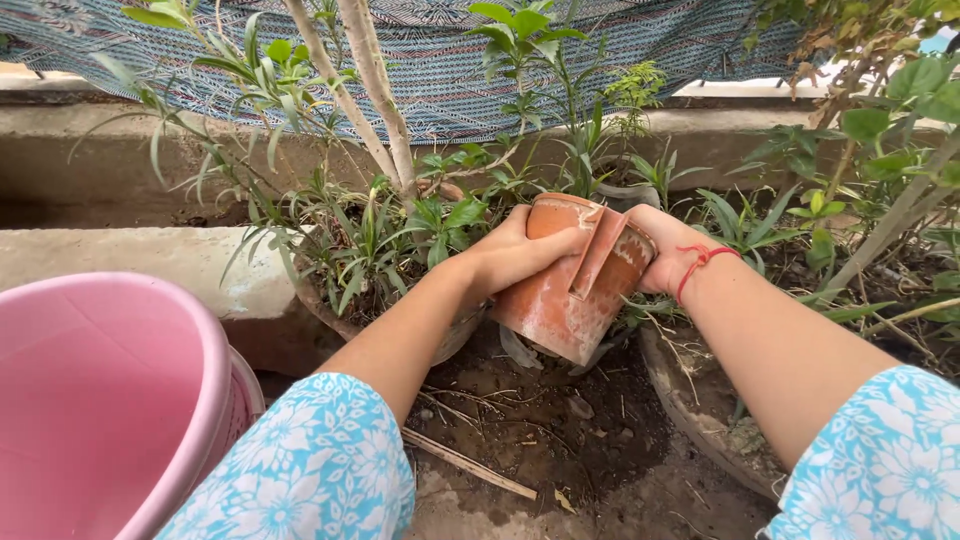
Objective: Transplant a small plant from a temporary cup into a ground-level garden bed.
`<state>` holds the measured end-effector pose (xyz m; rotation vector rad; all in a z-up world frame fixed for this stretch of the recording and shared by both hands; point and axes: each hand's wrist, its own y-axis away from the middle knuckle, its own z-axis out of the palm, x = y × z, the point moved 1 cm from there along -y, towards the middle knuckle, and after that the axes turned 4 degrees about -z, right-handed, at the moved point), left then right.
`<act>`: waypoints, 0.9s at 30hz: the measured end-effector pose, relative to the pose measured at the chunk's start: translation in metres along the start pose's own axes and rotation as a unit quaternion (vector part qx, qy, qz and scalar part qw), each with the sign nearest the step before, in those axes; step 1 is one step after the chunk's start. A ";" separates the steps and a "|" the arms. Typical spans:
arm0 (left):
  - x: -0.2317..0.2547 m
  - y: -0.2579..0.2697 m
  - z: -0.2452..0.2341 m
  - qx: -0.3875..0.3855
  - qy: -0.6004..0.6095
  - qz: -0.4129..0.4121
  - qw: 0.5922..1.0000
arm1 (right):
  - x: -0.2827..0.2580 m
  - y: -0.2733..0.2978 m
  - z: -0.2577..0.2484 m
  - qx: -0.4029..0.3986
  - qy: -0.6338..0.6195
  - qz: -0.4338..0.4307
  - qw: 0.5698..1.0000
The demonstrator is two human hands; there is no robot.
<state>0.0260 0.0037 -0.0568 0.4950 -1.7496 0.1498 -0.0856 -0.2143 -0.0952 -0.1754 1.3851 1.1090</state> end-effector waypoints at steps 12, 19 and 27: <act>0.008 0.002 0.001 -0.006 0.000 -0.023 1.000 | -0.002 0.005 0.000 -0.022 -0.028 0.005 0.999; 0.005 0.005 -0.002 -0.010 -0.008 -0.017 1.000 | -0.003 0.010 0.007 -0.003 -0.015 0.014 1.000; 0.006 0.002 -0.002 -0.008 -0.014 -0.001 1.000 | -0.002 0.008 0.003 -0.019 -0.024 0.008 1.000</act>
